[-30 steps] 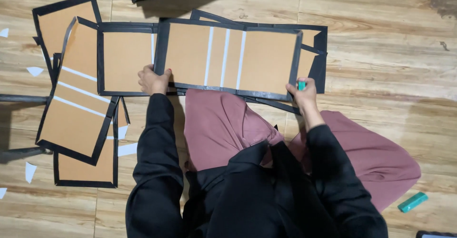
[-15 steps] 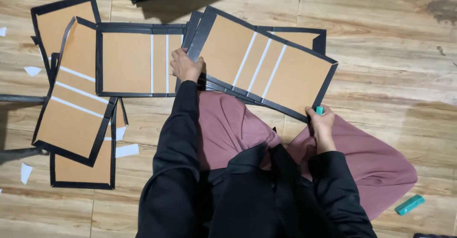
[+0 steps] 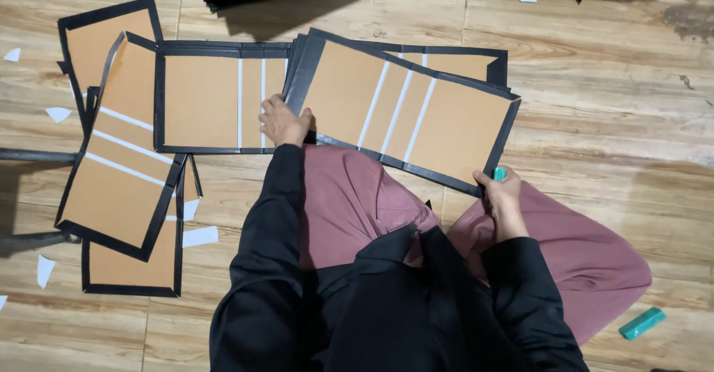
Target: Assembling cardboard folders by applying adhesive and folding the components on the floor.
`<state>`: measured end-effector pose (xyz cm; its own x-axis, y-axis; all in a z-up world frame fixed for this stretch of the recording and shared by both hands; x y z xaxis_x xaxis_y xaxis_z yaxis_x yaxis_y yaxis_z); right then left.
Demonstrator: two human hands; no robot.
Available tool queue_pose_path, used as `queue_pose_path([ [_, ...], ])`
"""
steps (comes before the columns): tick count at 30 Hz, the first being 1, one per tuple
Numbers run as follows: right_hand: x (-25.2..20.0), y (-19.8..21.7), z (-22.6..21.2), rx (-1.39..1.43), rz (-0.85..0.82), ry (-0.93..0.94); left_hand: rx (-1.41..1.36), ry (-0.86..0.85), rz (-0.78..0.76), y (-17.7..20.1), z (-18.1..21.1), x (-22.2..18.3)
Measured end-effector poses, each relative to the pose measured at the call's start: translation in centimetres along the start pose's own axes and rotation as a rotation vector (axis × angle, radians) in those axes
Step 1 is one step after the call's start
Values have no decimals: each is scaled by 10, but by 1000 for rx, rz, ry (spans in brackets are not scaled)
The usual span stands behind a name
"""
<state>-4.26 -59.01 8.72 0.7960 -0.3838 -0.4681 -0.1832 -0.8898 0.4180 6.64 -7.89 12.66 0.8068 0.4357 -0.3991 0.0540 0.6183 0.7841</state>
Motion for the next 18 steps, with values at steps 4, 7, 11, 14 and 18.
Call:
queue_pose_path([
  [4,-3,11,-45,-167,26,90,-45,37,27,13,-11,-9],
  [7,18,14,-65,-383,33,118,-105,44,0,8,-19,-9],
  [11,89,8,-49,-583,13,94,-157,61,20,4,-17,-10],
  [14,110,4,-39,-653,-8,54,-152,66,9,5,-14,-10],
  [18,91,-1,-57,-611,-2,80,-153,35,-18,5,-12,-6],
])
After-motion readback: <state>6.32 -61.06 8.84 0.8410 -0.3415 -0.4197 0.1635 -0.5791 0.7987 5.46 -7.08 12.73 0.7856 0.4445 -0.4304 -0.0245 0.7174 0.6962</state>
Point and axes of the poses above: each hand's wrist, its own x-axis towards the middle knuckle, its own y-axis out of the back of the hand, z = x × y, the point moved 8 cm from there along x, towards the middle knuckle, and after that the axes turned 10 degrees about -z, right-handed, at the moved point
